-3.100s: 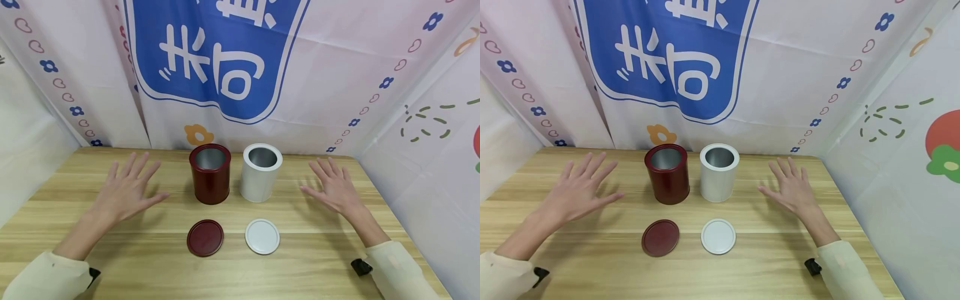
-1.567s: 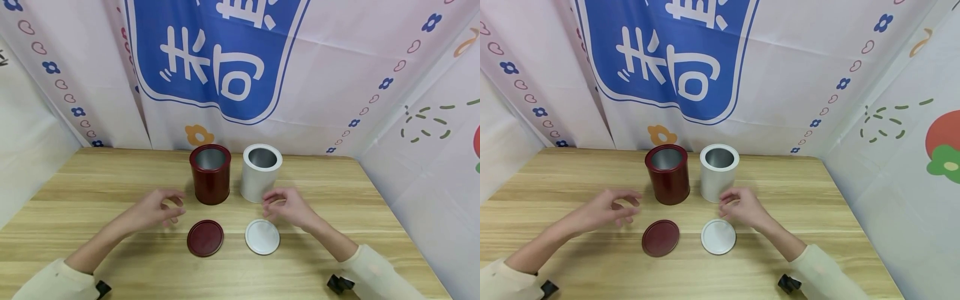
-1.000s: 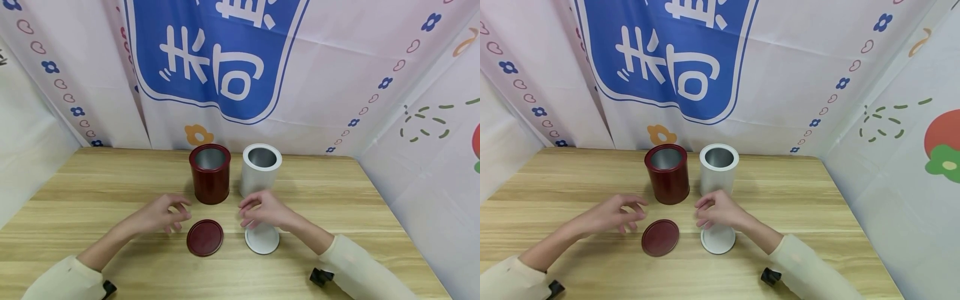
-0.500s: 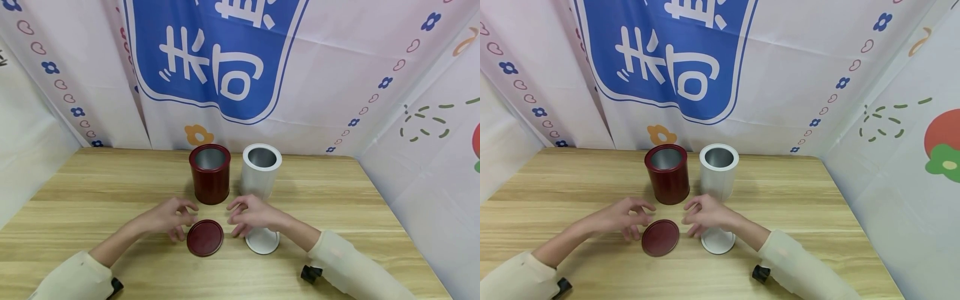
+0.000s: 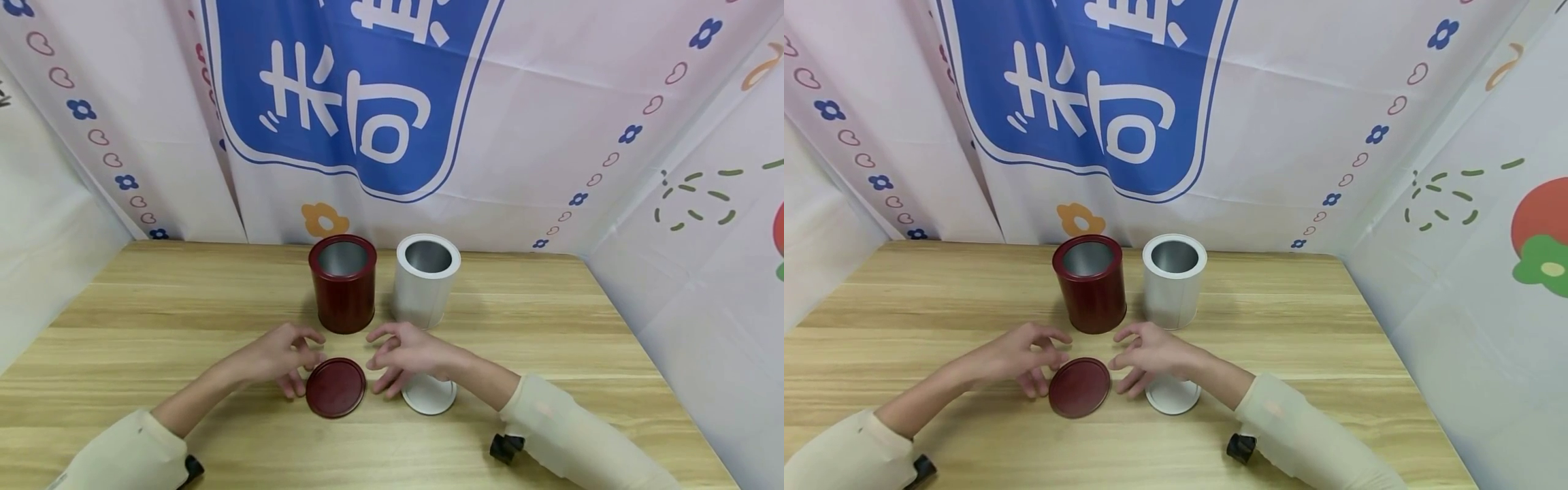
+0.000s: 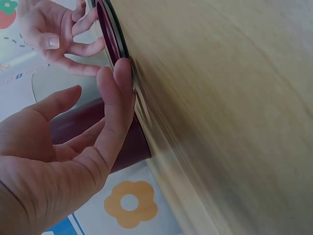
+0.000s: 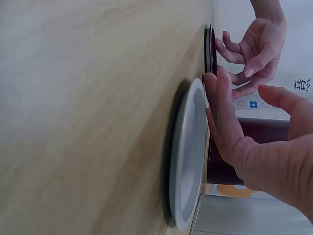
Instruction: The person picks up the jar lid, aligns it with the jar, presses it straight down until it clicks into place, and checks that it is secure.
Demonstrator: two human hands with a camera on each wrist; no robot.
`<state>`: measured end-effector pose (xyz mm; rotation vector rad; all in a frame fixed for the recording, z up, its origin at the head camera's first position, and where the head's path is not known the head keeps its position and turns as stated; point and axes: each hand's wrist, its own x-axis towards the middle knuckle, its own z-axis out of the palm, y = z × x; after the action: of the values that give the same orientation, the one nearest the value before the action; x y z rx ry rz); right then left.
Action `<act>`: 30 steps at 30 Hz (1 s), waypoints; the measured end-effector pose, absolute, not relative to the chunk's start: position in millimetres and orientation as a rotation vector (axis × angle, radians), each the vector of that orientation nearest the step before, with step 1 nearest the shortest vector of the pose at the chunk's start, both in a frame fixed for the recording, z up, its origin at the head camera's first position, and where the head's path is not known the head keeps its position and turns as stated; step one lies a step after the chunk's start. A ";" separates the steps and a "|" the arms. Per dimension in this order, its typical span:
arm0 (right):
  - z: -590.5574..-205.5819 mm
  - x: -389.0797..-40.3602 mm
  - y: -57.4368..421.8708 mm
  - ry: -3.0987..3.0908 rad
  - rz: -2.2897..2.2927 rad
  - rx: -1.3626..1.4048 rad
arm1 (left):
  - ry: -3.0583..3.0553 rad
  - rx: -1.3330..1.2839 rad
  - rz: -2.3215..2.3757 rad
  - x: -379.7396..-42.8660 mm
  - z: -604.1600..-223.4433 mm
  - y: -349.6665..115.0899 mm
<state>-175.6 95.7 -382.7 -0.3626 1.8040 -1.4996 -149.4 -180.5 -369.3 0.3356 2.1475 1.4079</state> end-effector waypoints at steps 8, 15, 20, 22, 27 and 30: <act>-383.4 -173.5 95.3 1.734 -1.520 -0.342 | 2.155 0.322 1.414 -147.4 -370.0 -179.6; -383.5 -171.8 93.9 1.690 -1.537 -0.320 | 2.158 0.320 1.416 -146.7 -371.0 -178.2; -382.9 -171.5 92.4 1.668 -1.555 -0.294 | 2.162 0.306 1.424 -146.5 -370.9 -177.5; -382.2 -171.2 92.3 1.661 -1.560 -0.284 | 2.157 0.298 1.430 -146.8 -371.2 -177.9; -381.7 -171.1 92.0 1.635 -1.576 -0.250 | 2.123 0.267 1.456 -148.8 -373.8 -181.4; -382.7 -171.5 91.4 1.623 -1.590 -0.225 | 2.093 0.256 1.482 -150.0 -374.5 -183.8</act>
<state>-171.5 91.4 -382.7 -0.2251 1.6233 -1.5896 -150.0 -183.8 -374.5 0.2560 2.0934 1.4824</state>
